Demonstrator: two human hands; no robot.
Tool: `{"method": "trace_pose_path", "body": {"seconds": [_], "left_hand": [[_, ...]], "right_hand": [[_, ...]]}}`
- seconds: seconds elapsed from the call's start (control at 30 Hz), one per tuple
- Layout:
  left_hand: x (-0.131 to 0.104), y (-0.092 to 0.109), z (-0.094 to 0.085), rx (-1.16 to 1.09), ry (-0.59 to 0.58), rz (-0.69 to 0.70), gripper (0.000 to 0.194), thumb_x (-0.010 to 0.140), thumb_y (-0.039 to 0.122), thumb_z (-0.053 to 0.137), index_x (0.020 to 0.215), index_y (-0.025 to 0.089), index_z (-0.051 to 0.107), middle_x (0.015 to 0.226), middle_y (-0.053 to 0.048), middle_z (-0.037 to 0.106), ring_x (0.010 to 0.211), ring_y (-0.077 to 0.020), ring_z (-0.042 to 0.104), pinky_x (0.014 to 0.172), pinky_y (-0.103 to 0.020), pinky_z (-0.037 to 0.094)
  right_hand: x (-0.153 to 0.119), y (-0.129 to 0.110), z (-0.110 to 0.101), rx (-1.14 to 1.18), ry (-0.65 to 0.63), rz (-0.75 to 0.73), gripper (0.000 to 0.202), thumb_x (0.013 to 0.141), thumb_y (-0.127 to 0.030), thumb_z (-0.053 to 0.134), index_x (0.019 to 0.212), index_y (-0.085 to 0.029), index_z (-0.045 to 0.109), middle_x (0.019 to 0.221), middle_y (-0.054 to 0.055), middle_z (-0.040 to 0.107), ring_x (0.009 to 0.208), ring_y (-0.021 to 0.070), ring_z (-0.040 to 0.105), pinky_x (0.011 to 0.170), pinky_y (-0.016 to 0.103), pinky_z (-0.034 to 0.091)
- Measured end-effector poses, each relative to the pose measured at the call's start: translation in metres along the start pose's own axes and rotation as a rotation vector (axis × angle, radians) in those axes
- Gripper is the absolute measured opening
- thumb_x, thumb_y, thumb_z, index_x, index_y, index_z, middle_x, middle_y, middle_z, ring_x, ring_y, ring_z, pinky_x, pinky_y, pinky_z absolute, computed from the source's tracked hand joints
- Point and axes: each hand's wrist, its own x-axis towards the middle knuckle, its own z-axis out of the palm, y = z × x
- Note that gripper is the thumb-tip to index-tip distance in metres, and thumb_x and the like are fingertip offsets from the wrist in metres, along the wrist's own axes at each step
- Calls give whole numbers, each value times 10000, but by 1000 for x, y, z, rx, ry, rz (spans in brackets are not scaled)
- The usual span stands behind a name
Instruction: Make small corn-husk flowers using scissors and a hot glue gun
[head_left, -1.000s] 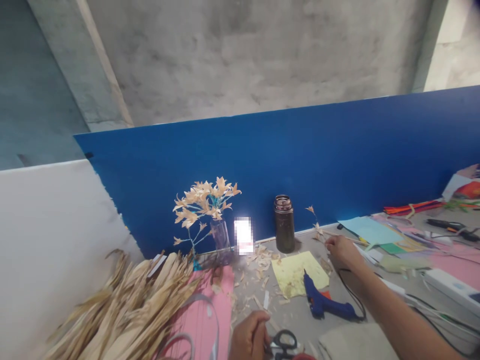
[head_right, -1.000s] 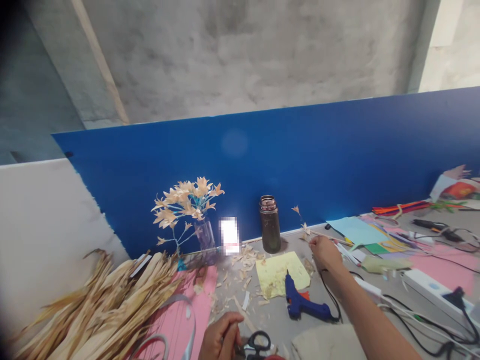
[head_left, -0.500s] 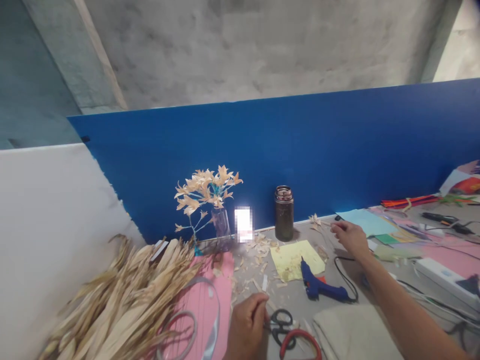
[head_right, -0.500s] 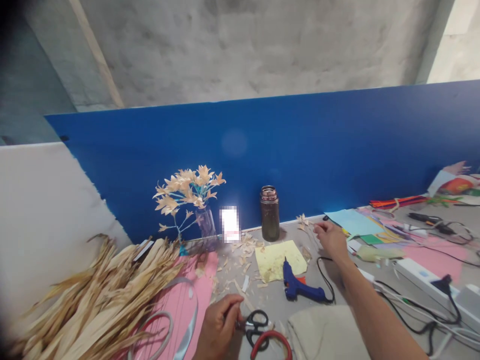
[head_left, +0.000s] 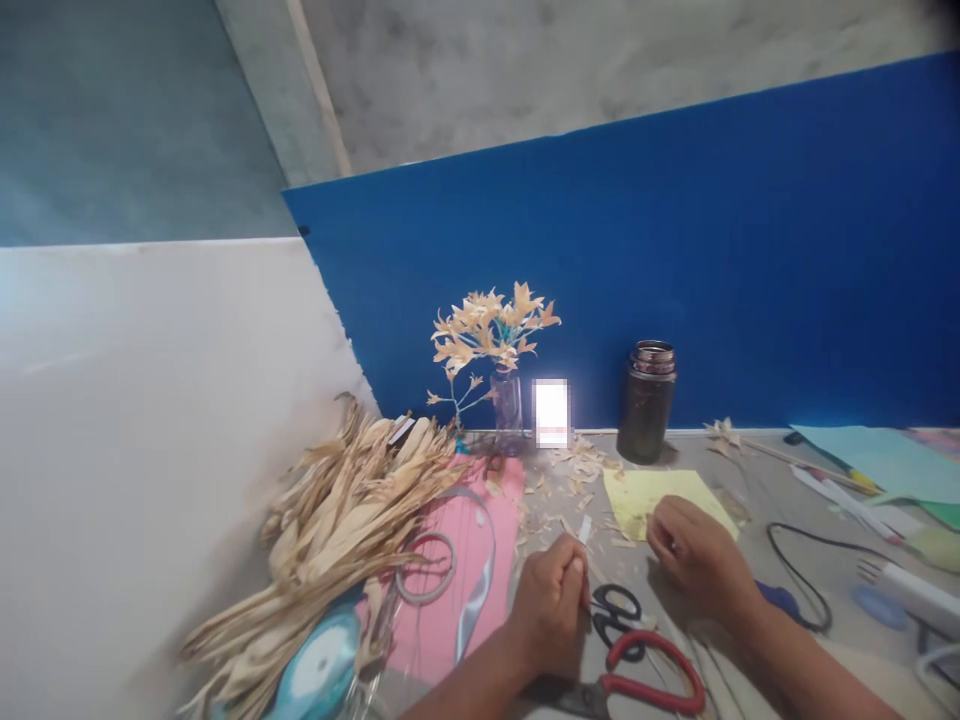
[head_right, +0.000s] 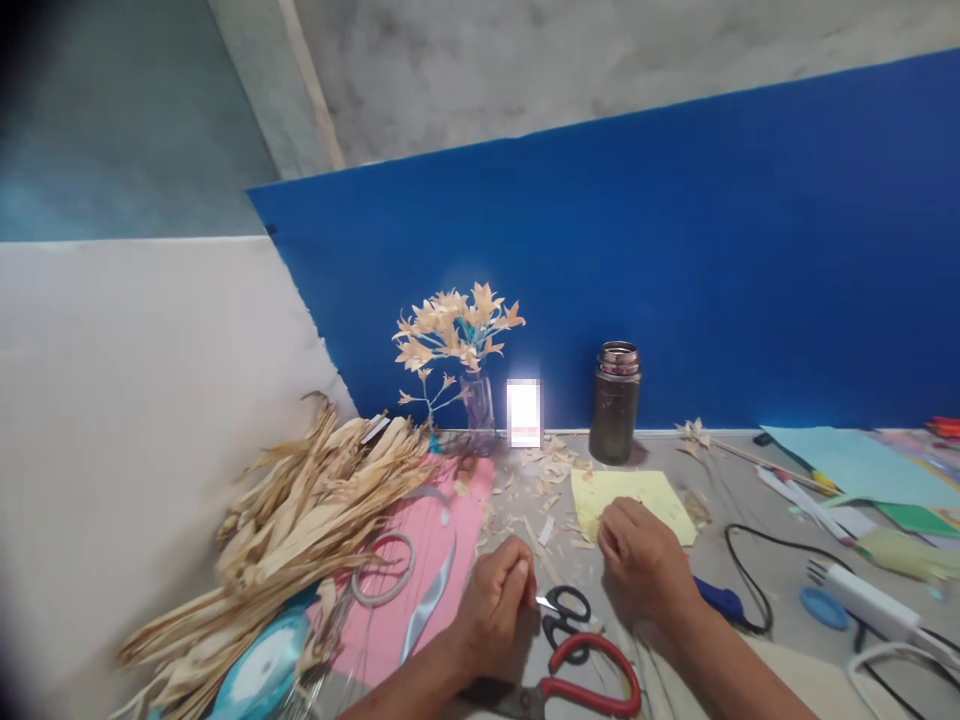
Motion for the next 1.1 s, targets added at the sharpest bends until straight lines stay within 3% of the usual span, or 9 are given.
{"method": "trace_pose_path", "body": {"seconds": [0.13,0.27,0.4,0.47,0.53,0.77,0.97,1.03,1.1], "left_hand": [[-1,-3,0,43,8,25,349,1002,321,329,700,254,492,570,-14,531,535,-170,524,583,-297,399],[-1,-6,1,47,30,-48,379,1003,365,354,652,258,446,515,7,480,489,-160,480,554,-294,380],[9,-8,-3,-41,287,-150,335,1000,346,338,716,234,476,598,20,515,532,-135,484,555,-256,385],[18,-10,-9,-99,438,-196,213,958,251,366,822,221,528,717,6,579,599,-128,522,572,-236,404],[26,-13,-16,-142,515,-228,167,869,157,406,765,211,525,726,4,584,631,-120,543,585,-217,410],[33,-25,-17,-304,443,-331,141,811,181,421,784,187,559,586,20,571,477,-106,520,457,-191,389],[33,-30,-9,-416,334,-376,135,798,217,485,859,153,588,665,-28,665,478,-117,590,443,-205,422],[32,-31,-9,-436,314,-372,116,800,254,534,868,165,565,747,-40,699,441,-101,569,405,-198,394],[31,-30,-10,-384,297,-348,137,834,315,552,841,178,553,701,-12,680,395,-85,515,378,-190,347]], "right_hand": [[3,9,-2,-3,-5,37,273,860,-142,453,618,-251,385,606,-1,472,560,169,436,574,304,320],[4,3,0,23,-47,44,264,900,-192,463,642,-245,439,641,16,515,604,182,470,605,312,355],[5,-5,4,93,-177,28,225,966,-312,490,787,-220,591,764,50,643,717,202,575,666,308,403],[4,-7,7,95,-300,22,239,980,-326,480,837,-221,638,793,55,683,740,208,610,668,303,409],[2,-10,10,85,-399,3,270,984,-318,471,813,-227,659,766,47,697,721,207,625,651,296,402],[1,-21,12,46,-489,-19,274,970,-300,502,762,-232,668,719,21,704,679,189,643,615,271,387],[-1,-17,10,15,-496,-1,297,978,-300,479,759,-224,664,735,34,715,684,198,649,614,279,385],[-1,-16,10,10,-491,5,310,988,-308,464,767,-222,662,737,39,714,693,206,651,622,285,386],[-1,-16,10,10,-487,9,304,993,-310,461,786,-219,664,749,41,716,709,211,658,635,288,393]]}}
